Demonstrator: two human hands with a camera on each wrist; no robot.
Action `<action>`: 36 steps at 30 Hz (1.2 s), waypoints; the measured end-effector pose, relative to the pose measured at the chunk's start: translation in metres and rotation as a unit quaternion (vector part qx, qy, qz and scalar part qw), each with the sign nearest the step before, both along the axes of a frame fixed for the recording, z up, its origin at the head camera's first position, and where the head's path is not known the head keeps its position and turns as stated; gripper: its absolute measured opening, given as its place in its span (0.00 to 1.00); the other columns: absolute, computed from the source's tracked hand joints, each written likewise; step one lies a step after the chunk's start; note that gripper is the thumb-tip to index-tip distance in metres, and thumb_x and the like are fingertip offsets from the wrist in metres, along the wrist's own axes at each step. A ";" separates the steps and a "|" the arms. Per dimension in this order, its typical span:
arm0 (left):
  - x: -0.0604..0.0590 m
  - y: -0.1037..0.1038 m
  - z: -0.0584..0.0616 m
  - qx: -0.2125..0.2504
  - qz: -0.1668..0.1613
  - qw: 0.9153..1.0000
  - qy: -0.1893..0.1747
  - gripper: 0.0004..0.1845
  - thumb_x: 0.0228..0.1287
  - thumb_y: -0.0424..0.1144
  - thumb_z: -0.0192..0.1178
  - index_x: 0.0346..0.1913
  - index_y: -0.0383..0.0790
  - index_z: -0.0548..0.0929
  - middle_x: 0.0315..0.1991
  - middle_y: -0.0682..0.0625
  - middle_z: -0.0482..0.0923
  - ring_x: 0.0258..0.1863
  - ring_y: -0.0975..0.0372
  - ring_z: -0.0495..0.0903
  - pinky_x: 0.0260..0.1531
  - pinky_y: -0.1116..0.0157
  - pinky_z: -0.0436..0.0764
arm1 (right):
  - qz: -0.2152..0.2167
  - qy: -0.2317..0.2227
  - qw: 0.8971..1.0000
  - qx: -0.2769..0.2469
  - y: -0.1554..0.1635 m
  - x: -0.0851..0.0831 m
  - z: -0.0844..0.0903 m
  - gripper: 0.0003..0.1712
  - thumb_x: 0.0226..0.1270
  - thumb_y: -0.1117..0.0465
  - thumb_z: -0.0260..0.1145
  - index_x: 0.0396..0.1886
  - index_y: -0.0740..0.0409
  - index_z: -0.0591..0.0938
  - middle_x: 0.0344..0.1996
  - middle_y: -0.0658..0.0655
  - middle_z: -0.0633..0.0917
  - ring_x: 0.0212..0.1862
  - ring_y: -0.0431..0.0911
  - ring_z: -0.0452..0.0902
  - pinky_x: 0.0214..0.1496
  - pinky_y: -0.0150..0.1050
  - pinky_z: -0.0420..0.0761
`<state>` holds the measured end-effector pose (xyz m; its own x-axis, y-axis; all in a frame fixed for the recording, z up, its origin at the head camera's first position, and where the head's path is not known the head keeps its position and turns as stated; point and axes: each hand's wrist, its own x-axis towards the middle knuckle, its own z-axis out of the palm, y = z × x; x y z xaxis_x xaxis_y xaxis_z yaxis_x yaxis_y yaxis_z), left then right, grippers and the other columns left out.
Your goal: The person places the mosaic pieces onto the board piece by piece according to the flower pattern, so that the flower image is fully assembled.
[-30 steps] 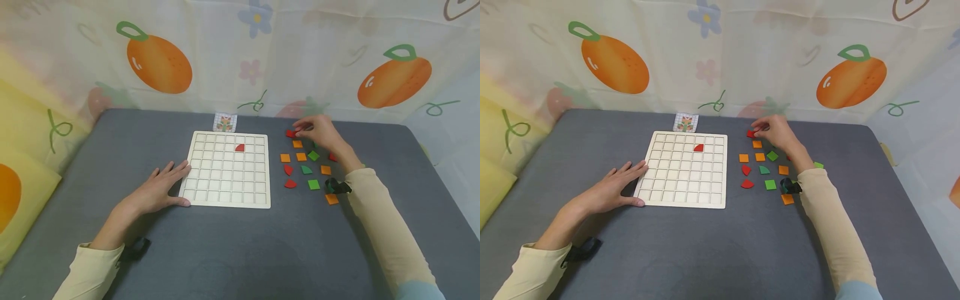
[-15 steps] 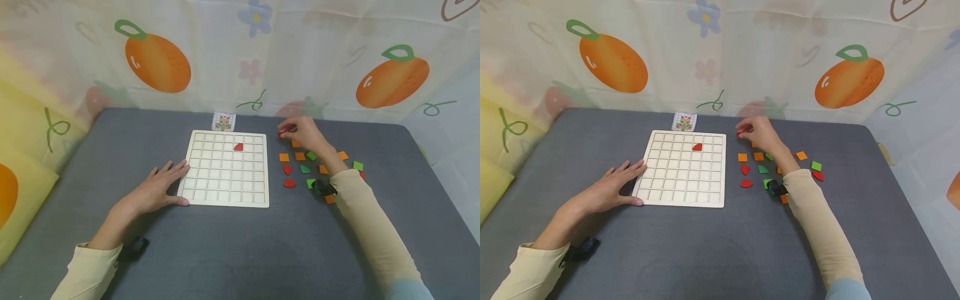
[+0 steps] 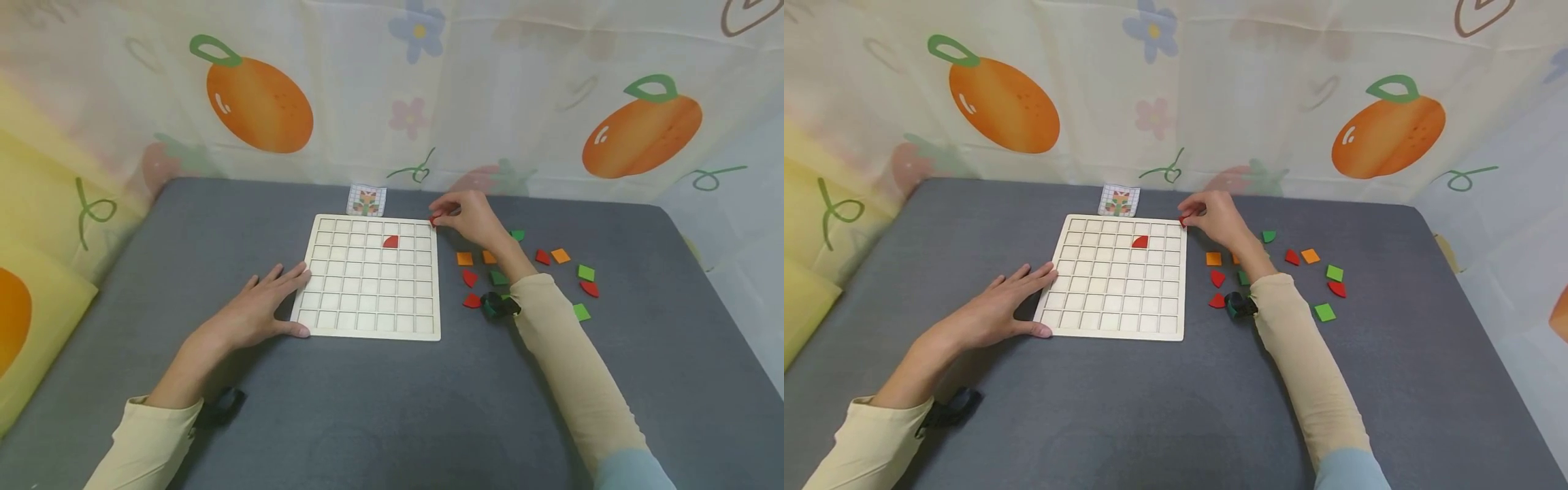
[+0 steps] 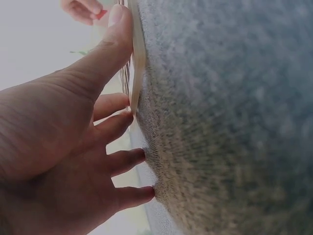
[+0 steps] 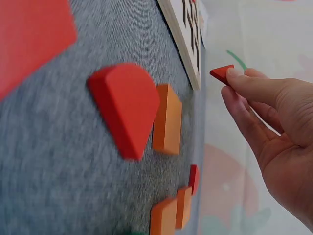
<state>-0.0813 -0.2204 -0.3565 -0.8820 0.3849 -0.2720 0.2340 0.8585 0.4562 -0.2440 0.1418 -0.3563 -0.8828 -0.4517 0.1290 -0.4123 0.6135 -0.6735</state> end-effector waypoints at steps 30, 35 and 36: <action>0.001 -0.001 0.000 0.011 -0.001 1.000 0.004 0.55 0.50 0.56 0.71 0.76 0.37 0.56 0.78 0.40 0.47 0.74 0.36 0.42 0.66 0.33 0.41 | 0.049 -0.047 0.997 -0.024 -0.080 0.010 -0.004 0.15 0.60 0.69 0.72 0.48 0.64 0.86 0.35 0.59 0.87 0.40 0.48 0.84 0.46 0.39 0.81; 0.001 -0.001 -0.001 0.010 -0.003 1.000 0.005 0.55 0.50 0.57 0.71 0.76 0.37 0.56 0.78 0.40 0.47 0.74 0.36 0.42 0.66 0.33 0.41 | 0.058 -0.063 0.996 -0.022 -0.090 0.010 -0.008 0.15 0.61 0.68 0.72 0.48 0.64 0.86 0.35 0.58 0.88 0.41 0.48 0.84 0.44 0.38 0.81; 0.000 -0.001 -0.001 0.010 -0.003 1.000 0.005 0.55 0.50 0.57 0.71 0.76 0.37 0.56 0.78 0.40 0.47 0.74 0.36 0.42 0.66 0.33 0.41 | 0.060 -0.064 0.996 -0.021 -0.092 0.010 -0.008 0.15 0.61 0.68 0.72 0.48 0.63 0.86 0.35 0.58 0.88 0.41 0.48 0.84 0.44 0.38 0.81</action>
